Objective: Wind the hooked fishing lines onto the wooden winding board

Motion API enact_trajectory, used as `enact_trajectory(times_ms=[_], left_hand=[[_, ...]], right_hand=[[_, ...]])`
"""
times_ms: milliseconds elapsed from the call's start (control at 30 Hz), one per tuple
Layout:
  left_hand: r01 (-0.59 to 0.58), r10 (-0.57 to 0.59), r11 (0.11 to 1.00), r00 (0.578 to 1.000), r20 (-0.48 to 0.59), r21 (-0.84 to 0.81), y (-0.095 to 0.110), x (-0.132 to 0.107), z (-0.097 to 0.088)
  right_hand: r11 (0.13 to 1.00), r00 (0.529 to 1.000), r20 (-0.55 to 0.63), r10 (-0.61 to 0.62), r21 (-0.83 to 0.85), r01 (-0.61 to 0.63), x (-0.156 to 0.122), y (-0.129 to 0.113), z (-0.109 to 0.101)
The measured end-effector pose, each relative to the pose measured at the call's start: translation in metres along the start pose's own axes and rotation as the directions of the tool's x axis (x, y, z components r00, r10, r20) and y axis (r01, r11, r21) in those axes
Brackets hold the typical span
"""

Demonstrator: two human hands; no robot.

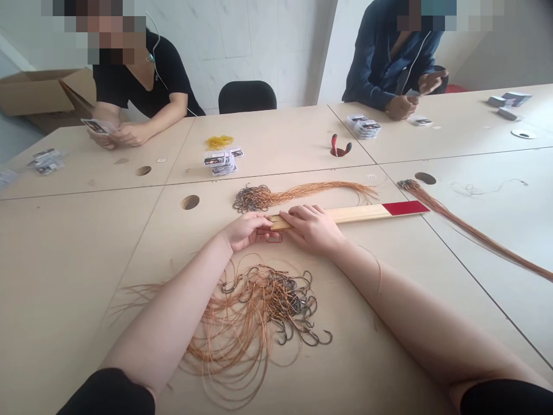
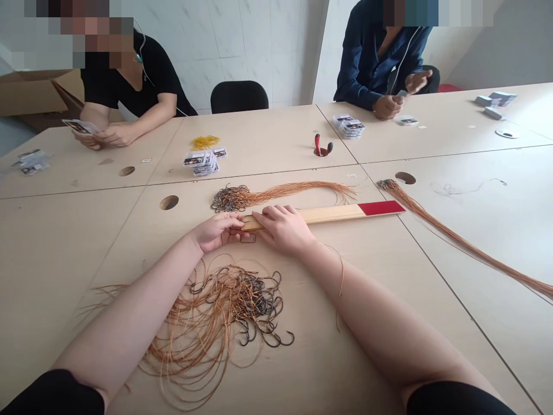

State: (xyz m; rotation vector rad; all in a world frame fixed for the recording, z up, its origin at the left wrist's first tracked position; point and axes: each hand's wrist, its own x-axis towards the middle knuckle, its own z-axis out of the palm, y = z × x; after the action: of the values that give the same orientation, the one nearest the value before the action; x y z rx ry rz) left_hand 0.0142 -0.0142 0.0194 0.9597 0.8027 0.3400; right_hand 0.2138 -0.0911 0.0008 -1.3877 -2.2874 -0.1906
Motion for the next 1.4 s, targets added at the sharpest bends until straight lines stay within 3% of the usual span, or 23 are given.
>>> enact_trajectory(times_ms=[400, 1400], left_hand=[[0.013, -0.013, 1.0, 0.999, -0.032, -0.006, -0.0003, 0.0012, 0.0021], [-0.012, 0.012, 1.0, 1.0, -0.002, -0.005, -0.002, -0.0003, -0.0002]], right_hand=[[0.997, 0.999, 0.007, 0.032, 0.074, -0.033, -0.0005, 0.0008, 0.0], [0.999, 0.997, -0.06, -0.037, -0.01, 0.036, -0.0008, 0.0037, 0.0044]])
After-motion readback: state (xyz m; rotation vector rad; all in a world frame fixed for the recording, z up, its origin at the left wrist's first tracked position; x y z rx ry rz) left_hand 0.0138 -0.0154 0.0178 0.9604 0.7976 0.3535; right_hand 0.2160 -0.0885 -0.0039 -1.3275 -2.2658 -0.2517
